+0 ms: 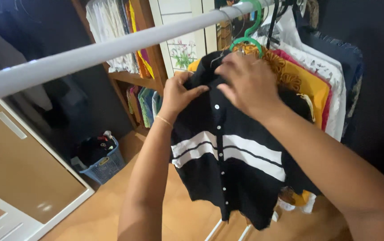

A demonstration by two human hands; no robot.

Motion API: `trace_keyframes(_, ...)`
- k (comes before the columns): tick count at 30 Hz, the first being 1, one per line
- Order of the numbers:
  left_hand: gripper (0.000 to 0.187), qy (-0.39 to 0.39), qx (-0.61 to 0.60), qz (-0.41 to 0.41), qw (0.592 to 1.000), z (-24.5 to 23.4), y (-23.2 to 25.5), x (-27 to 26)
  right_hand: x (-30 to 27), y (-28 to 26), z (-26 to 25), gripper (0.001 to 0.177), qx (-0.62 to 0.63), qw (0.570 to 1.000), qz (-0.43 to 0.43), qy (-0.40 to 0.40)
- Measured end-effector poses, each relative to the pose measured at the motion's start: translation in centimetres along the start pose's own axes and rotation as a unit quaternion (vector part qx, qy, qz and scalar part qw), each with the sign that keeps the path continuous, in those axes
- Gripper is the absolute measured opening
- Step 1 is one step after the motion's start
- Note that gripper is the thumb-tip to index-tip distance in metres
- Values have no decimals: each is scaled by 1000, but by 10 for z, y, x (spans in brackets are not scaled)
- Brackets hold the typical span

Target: Hanging a beige shirt onto a hanger and then buttoning it while it is on a clothes rack.

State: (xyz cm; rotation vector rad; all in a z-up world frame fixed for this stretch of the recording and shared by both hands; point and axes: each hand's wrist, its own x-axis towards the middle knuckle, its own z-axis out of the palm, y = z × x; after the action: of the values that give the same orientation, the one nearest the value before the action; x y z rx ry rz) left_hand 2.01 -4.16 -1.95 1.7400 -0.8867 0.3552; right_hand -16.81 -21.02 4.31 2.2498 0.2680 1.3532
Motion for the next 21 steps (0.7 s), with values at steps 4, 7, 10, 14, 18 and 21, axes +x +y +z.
trace_keyframes(4,44,4,-61,32,998,-2,-14,7,-47,30,-12,53,186,977,96,-39)
trace_keyframes(7,43,-1,-86,59,994,-6,-3,10,-56,31,-19,34,279,939,172,-106)
trace_keyframes(10,46,-20,-109,92,990,-12,8,9,-42,36,-38,23,396,892,177,-125)
trace_keyframes(14,47,30,-133,200,970,-16,50,-7,-39,50,-44,22,264,952,149,-42)
trace_keyframes(18,40,103,-98,276,951,-8,86,-6,-35,25,-50,31,263,935,210,-117)
trace_keyframes(21,15,90,-107,252,958,5,89,7,-38,27,-33,23,252,938,220,-94)
